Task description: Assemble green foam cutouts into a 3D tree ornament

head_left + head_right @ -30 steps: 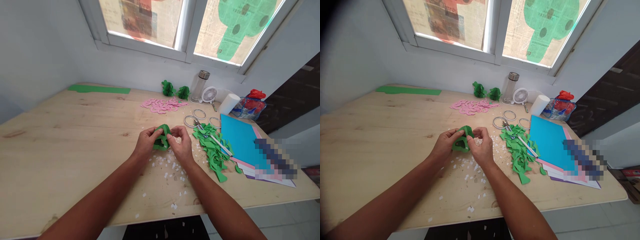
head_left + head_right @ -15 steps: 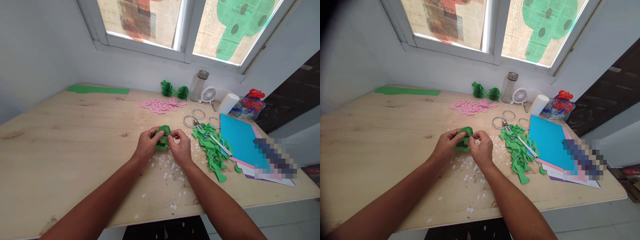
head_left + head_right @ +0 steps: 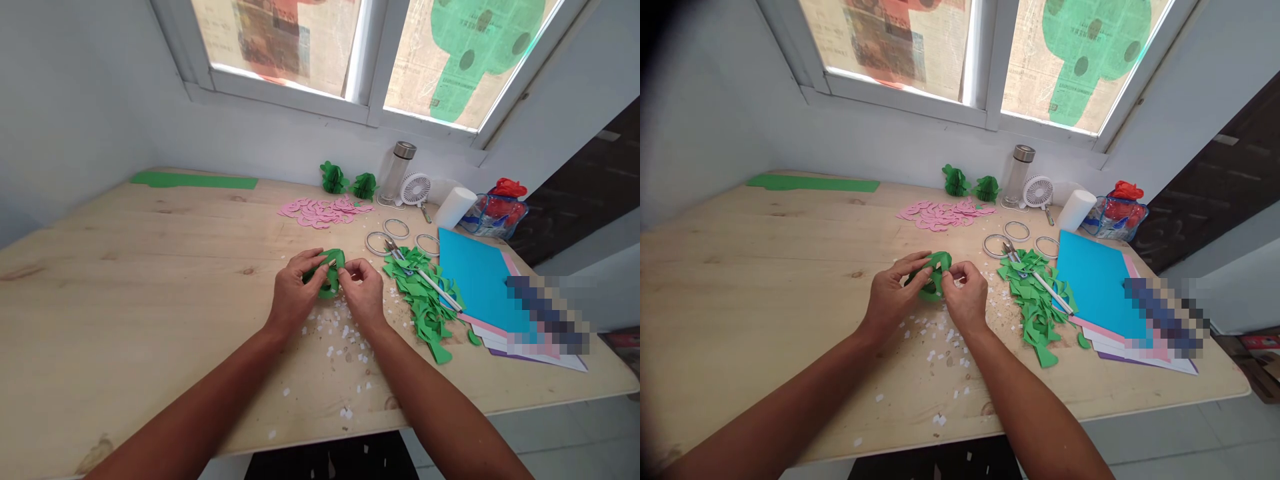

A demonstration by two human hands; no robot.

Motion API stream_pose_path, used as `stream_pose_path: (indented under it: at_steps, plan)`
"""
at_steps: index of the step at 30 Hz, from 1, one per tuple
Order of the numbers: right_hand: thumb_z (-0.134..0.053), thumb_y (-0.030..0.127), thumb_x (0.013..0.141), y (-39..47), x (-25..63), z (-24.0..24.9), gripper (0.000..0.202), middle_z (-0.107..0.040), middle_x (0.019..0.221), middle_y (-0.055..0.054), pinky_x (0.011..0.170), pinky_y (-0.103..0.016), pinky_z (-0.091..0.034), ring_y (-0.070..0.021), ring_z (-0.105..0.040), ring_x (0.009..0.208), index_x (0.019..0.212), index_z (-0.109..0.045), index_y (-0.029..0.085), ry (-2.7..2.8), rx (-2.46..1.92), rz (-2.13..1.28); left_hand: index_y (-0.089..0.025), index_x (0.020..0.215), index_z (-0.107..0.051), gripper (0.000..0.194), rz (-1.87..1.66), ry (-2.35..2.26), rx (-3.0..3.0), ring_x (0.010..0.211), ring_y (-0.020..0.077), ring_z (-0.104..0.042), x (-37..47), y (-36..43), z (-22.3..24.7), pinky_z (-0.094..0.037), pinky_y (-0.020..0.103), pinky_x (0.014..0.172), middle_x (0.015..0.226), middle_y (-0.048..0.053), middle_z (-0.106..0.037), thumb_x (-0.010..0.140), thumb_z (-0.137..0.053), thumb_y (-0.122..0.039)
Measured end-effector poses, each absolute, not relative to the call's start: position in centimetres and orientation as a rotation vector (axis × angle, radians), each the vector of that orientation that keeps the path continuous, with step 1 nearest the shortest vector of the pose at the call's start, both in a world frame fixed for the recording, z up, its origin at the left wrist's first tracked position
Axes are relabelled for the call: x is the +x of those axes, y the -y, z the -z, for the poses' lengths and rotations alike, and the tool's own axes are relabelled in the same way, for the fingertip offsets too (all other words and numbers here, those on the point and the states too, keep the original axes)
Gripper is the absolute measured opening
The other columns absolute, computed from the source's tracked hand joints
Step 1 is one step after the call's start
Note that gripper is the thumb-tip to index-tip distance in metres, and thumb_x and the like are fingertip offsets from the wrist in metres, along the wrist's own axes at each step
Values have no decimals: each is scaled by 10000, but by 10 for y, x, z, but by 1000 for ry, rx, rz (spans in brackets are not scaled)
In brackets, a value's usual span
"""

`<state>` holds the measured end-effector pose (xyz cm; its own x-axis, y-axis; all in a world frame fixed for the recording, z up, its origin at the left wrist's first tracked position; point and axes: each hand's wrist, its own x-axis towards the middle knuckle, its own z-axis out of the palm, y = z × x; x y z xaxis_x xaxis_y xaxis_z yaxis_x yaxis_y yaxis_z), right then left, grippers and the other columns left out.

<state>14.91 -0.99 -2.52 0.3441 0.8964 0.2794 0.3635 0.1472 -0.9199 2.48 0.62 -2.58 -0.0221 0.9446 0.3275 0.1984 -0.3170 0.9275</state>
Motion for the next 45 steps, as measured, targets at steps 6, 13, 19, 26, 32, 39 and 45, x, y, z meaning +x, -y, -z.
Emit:
stream_pose_path:
  at_steps: [6, 13, 19, 26, 32, 39, 45]
  plan:
    - [-573, 306, 742, 12, 147, 25, 145, -617, 652, 8, 668, -269, -438, -141, -554, 647, 654, -589, 192, 1255, -1448, -510, -239, 995, -716, 255, -1433, -1283, 1855, 1107, 243, -578, 25, -3, 26, -446, 411, 980, 1173, 56, -650, 800, -565, -300]
    - [-572, 340, 747, 9, 148, 29, 180, -628, 653, 8, 650, -262, -449, -134, -552, 623, 655, -594, 187, 1185, -1420, -578, -203, 1027, -694, 256, -1507, -1274, 2199, 1145, 248, -547, 26, -4, 28, -422, 433, 1005, 1150, 91, -659, 851, -521, -270]
    - [-576, 354, 743, 8, 149, 30, 197, -632, 667, 2, 648, -263, -451, -134, -554, 629, 666, -608, 175, 1164, -1410, -614, -203, 1015, -694, 248, -1504, -1280, 2293, 1143, 251, -545, 26, -5, 29, -422, 439, 997, 1126, 96, -665, 862, -508, -266]
    - [-578, 367, 758, 7, 150, 33, 211, -644, 673, -2, 644, -261, -454, -134, -559, 626, 682, -620, 175, 1184, -1398, -597, -234, 1033, -695, 260, -1452, -1305, 2382, 1163, 277, -525, 26, -5, 29, -407, 476, 988, 1168, 94, -646, 848, -513, -241]
    - [-570, 348, 775, 8, 150, 33, 186, -665, 725, -13, 648, -260, -463, -143, -581, 664, 731, -635, 180, 1245, -1357, -605, -245, 1052, -690, 275, -1435, -1324, 2431, 1176, 288, -509, 25, -6, 31, -394, 484, 986, 1212, 94, -622, 840, -516, -231]
    - [-559, 293, 769, 10, 150, 29, 137, -670, 793, -24, 704, -281, -474, -158, -600, 740, 789, -637, 182, 1314, -1330, -581, -224, 1065, -682, 280, -1435, -1334, 2423, 1169, 278, -515, 24, -6, 29, -403, 460, 981, 1199, 106, -624, 859, -494, -245]
    - [-540, 272, 767, 11, 150, 27, 127, -664, 801, -22, 707, -284, -472, -161, -592, 753, 797, -630, 186, 1326, -1340, -569, -253, 1083, -677, 291, -1418, -1334, 2432, 1175, 286, -510, 24, -7, 31, -395, 481, 982, 1226, 93, -611, 851, -500, -237]
